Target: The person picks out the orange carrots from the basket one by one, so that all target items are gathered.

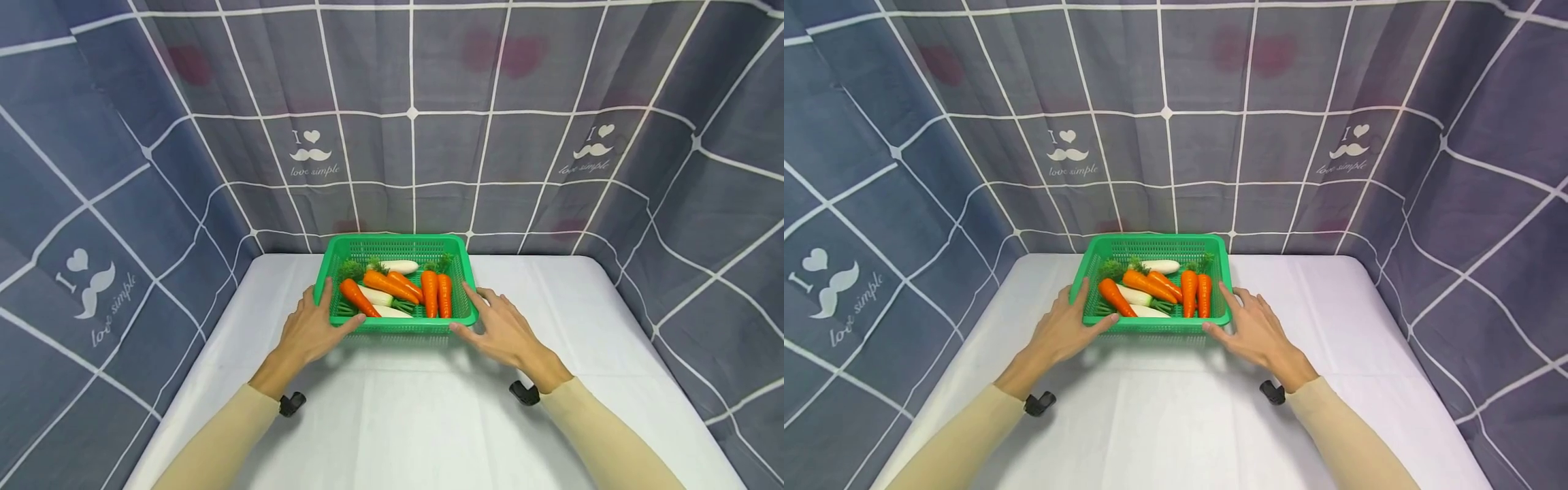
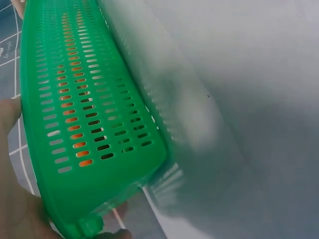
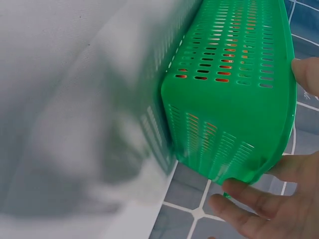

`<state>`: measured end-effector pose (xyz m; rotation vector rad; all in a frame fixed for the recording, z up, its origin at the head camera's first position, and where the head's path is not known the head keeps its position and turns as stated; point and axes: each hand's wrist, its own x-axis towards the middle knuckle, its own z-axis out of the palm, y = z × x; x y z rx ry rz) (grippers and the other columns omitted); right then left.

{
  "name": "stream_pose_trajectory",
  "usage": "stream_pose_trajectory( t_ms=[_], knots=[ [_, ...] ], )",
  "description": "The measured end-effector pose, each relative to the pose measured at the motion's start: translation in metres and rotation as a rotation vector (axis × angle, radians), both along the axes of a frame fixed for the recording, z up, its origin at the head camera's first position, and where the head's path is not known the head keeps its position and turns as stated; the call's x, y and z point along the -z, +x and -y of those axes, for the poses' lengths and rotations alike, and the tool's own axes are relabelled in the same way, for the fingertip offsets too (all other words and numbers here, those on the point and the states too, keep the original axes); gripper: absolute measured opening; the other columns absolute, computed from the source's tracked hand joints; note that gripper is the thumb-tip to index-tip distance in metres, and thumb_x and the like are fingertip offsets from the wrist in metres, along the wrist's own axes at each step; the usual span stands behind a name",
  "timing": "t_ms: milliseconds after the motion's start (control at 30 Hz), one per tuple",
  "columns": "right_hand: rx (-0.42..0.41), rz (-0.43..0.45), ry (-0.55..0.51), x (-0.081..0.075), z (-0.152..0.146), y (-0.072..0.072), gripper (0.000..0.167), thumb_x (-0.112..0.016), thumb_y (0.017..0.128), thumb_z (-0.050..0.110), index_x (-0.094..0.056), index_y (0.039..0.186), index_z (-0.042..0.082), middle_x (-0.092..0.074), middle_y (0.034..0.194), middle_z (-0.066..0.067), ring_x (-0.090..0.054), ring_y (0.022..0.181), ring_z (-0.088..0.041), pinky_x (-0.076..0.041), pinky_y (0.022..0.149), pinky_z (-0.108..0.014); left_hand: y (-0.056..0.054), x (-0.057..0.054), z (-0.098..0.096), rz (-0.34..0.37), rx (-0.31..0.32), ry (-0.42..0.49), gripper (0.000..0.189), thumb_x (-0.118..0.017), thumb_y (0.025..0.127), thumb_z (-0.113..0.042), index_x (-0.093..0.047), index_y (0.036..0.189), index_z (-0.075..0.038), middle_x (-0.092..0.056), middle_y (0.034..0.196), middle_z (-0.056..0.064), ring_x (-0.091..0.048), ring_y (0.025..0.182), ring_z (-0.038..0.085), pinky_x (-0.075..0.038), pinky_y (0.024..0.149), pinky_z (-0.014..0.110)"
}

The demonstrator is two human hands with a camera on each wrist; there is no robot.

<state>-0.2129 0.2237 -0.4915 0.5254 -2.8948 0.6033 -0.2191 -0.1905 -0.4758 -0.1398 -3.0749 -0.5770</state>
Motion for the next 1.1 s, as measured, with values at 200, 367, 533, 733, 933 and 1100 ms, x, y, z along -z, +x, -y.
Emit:
stream_pose_trajectory(
  t_ms=[200, 367, 533, 733, 933, 1100],
  knots=[
    [-0.014, -0.013, -0.008, 0.000, 0.000, 0.006, 0.094, -0.071, 0.109, 0.070, -0.044, 0.181, 0.016, -0.060, 0.168, -0.027, -0.059, 0.156, -0.056, -0.035, 0.139, -0.074, 0.005, 0.001, 0.001, -0.019, -0.026, -0.021, 0.137, -0.055, 0.097, -0.101, -0.013, 0.188, -0.007, -0.039, 0.174, 0.042, -0.074, 0.109, 0.056, -0.065, 0.080, 0.059],
    [-0.029, -0.038, 0.022, 0.002, -0.001, 0.014, 0.094, -0.075, 0.106, 0.070, -0.049, 0.179, 0.015, -0.066, 0.161, -0.026, -0.066, 0.148, -0.053, -0.037, 0.137, -0.074, 0.014, 0.006, 0.003, -0.014, -0.034, -0.019, 0.141, -0.055, 0.095, -0.103, -0.013, 0.188, -0.005, -0.041, 0.173, 0.041, -0.074, 0.090, 0.048, -0.062, 0.067, 0.049],
    [-0.034, -0.061, 0.035, 0.000, -0.003, 0.024, 0.092, -0.078, 0.104, 0.070, -0.056, 0.174, 0.015, -0.070, 0.157, -0.021, -0.067, 0.148, -0.047, -0.036, 0.138, -0.073, 0.023, 0.008, 0.003, -0.019, -0.036, -0.016, 0.143, -0.056, 0.094, -0.103, -0.012, 0.188, -0.006, -0.041, 0.173, 0.041, -0.069, 0.077, 0.039, -0.054, 0.058, 0.039],
    [-0.041, -0.108, 0.053, -0.002, -0.007, 0.035, 0.083, -0.080, 0.103, 0.069, -0.066, 0.165, 0.016, -0.076, 0.148, -0.016, -0.070, 0.143, -0.042, -0.037, 0.137, -0.073, 0.036, 0.008, 0.003, -0.047, -0.021, -0.017, 0.141, -0.058, 0.095, -0.101, -0.012, 0.188, -0.006, -0.045, 0.168, 0.041, -0.056, 0.061, 0.028, -0.043, 0.051, 0.034],
    [-0.044, -0.143, 0.053, -0.003, -0.008, 0.047, 0.076, -0.082, 0.102, 0.068, -0.071, 0.158, 0.018, -0.079, 0.141, -0.013, -0.073, 0.136, -0.039, -0.041, 0.133, -0.073, 0.048, 0.008, 0.002, -0.074, -0.017, -0.027, 0.138, -0.061, 0.095, -0.099, -0.017, 0.187, -0.005, -0.047, 0.167, 0.041, -0.057, 0.062, 0.028, -0.044, 0.053, 0.034],
    [-0.052, -0.178, 0.057, -0.004, -0.010, 0.056, 0.071, -0.086, 0.099, 0.066, -0.076, 0.150, 0.019, -0.081, 0.133, -0.011, -0.076, 0.129, -0.038, -0.043, 0.132, -0.072, 0.059, 0.008, 0.003, -0.078, -0.017, -0.038, 0.138, -0.062, 0.095, -0.098, -0.018, 0.187, -0.005, -0.047, 0.167, 0.040, -0.059, 0.064, 0.028, -0.045, 0.054, 0.034]
  ],
)
